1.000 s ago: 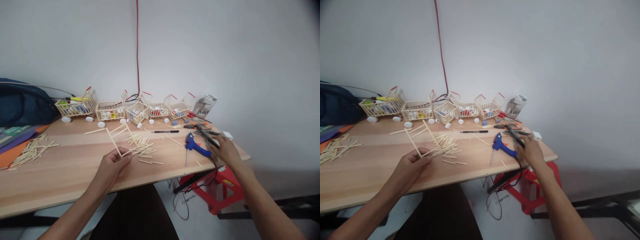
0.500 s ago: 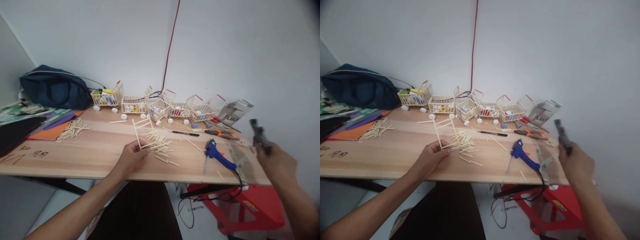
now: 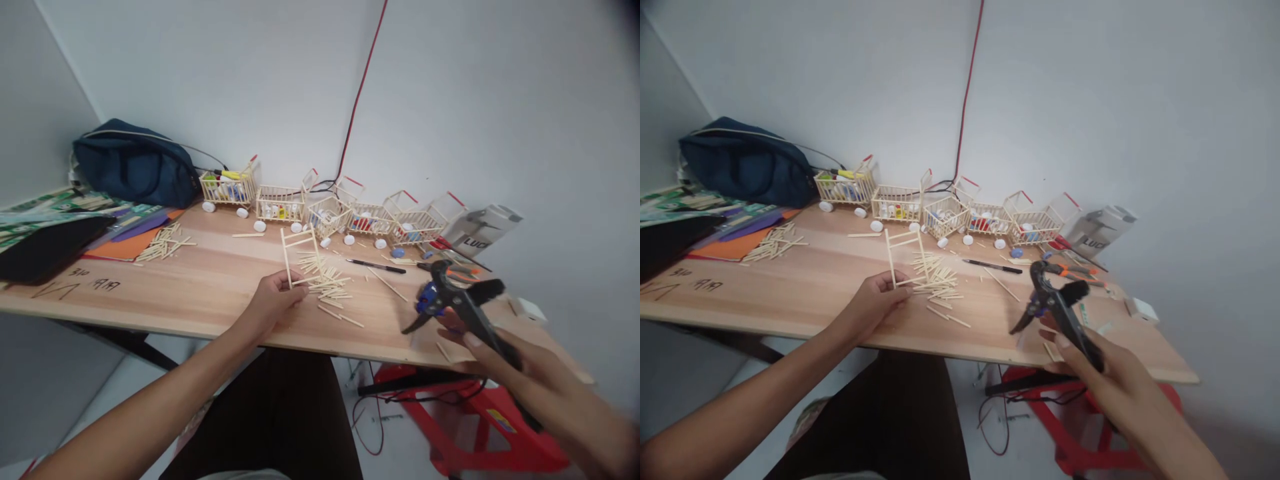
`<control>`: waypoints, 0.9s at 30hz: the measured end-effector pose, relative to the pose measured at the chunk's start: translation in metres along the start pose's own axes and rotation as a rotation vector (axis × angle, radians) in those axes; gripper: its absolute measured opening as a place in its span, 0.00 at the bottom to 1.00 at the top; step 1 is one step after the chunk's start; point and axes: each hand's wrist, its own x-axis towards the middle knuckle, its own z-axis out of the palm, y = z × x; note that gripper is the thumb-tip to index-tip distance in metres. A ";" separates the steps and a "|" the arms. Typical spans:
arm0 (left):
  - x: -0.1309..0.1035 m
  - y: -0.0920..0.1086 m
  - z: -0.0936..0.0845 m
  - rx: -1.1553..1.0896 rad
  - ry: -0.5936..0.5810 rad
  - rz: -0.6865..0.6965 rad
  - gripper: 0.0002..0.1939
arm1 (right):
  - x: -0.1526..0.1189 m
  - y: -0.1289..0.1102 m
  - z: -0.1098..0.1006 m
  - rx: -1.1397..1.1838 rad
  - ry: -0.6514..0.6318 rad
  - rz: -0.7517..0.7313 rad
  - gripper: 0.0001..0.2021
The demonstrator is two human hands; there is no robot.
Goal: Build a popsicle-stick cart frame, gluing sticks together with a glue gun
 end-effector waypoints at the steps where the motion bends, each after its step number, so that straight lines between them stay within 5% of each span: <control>1: 0.000 0.001 -0.001 0.000 0.008 0.000 0.13 | 0.004 -0.012 0.004 0.110 -0.107 0.020 0.26; 5: 0.001 0.004 -0.008 -0.020 0.019 0.000 0.13 | 0.022 -0.040 0.024 0.291 -0.200 0.004 0.24; 10: 0.003 0.003 -0.018 -0.047 0.021 0.011 0.13 | 0.043 -0.038 0.062 0.444 -0.218 -0.042 0.27; 13: 0.005 0.004 -0.022 -0.067 0.037 0.010 0.12 | 0.044 -0.040 0.060 0.498 -0.191 -0.016 0.27; 20: 0.017 0.018 -0.003 -0.227 0.085 0.069 0.14 | -0.006 -0.073 0.016 0.819 -0.395 0.161 0.25; 27: 0.015 0.020 0.030 -0.276 0.032 0.006 0.15 | -0.050 -0.108 0.078 1.204 -0.370 0.092 0.19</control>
